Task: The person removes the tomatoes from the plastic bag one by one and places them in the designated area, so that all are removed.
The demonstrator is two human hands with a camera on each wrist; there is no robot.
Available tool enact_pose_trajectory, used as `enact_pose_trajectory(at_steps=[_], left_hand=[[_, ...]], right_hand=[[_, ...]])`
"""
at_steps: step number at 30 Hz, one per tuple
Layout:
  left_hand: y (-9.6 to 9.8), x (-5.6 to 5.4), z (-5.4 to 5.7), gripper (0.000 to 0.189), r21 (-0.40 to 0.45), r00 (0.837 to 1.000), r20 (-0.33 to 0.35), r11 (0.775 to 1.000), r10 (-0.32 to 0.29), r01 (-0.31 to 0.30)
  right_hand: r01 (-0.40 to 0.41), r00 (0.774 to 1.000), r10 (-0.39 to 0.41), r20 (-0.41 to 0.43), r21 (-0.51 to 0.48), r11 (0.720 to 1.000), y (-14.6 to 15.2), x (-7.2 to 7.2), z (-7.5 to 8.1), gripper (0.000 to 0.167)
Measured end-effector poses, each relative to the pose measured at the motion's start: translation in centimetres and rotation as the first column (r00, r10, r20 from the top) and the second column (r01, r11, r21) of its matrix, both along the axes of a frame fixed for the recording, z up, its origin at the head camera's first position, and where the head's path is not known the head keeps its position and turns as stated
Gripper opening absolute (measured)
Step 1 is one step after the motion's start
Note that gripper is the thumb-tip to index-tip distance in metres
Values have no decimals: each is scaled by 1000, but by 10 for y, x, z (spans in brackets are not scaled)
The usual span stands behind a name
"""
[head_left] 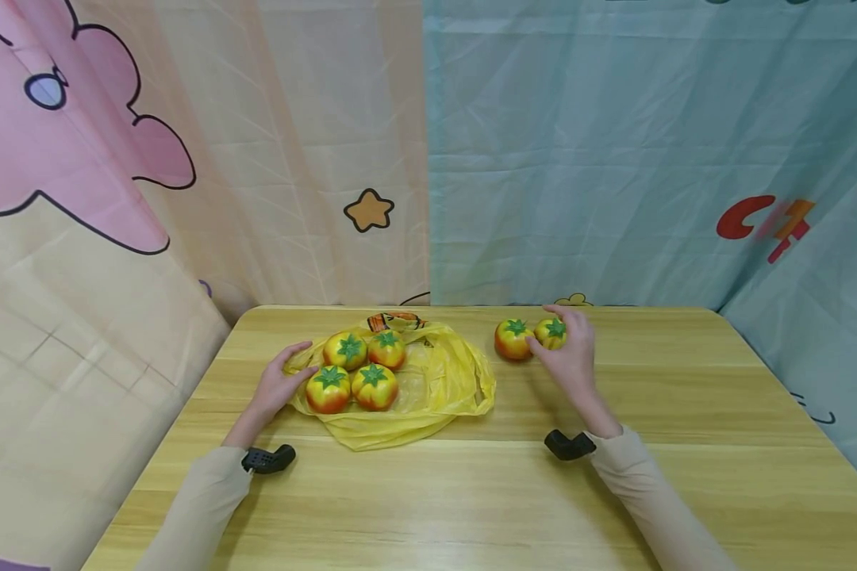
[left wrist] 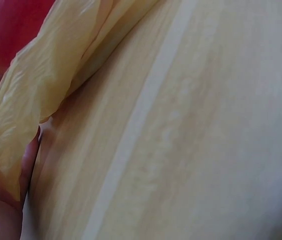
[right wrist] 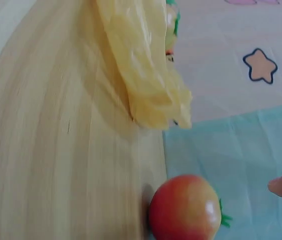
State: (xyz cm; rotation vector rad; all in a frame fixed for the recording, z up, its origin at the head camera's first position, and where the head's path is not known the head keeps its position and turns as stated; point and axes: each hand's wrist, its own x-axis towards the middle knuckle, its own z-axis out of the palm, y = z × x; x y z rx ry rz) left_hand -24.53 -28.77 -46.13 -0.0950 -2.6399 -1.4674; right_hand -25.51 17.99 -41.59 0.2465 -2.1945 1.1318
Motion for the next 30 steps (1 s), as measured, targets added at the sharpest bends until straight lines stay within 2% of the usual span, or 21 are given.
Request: enact_pose_trajectory(at_steps=[7,14,16,24,30], left_hand=[[-1,1,1,53,-3,1000,18,1000,-2,2],[-2,1,-2,52,5,1000,12,1000,-2,2],[-2,0,-3,52,2,1000,13,1000,0,0],[-2,-3,-5,52,-9,1000,13,1000,14,-14],[-1,-3,-3,52,-5,1000,2,1000,9,-9]], right_hand=[[-53,998,53,-23,17,998,-24,8,6,52],[-115,992,114,52,13,993,-45,13,3,57],[-134,990,134,32,-1,991,-50,14,1,58],[-174,976,163,-142,-64,983,-72,16,-2,56],[-205,974,196,-116,-67,977,-90,18,-4,54]])
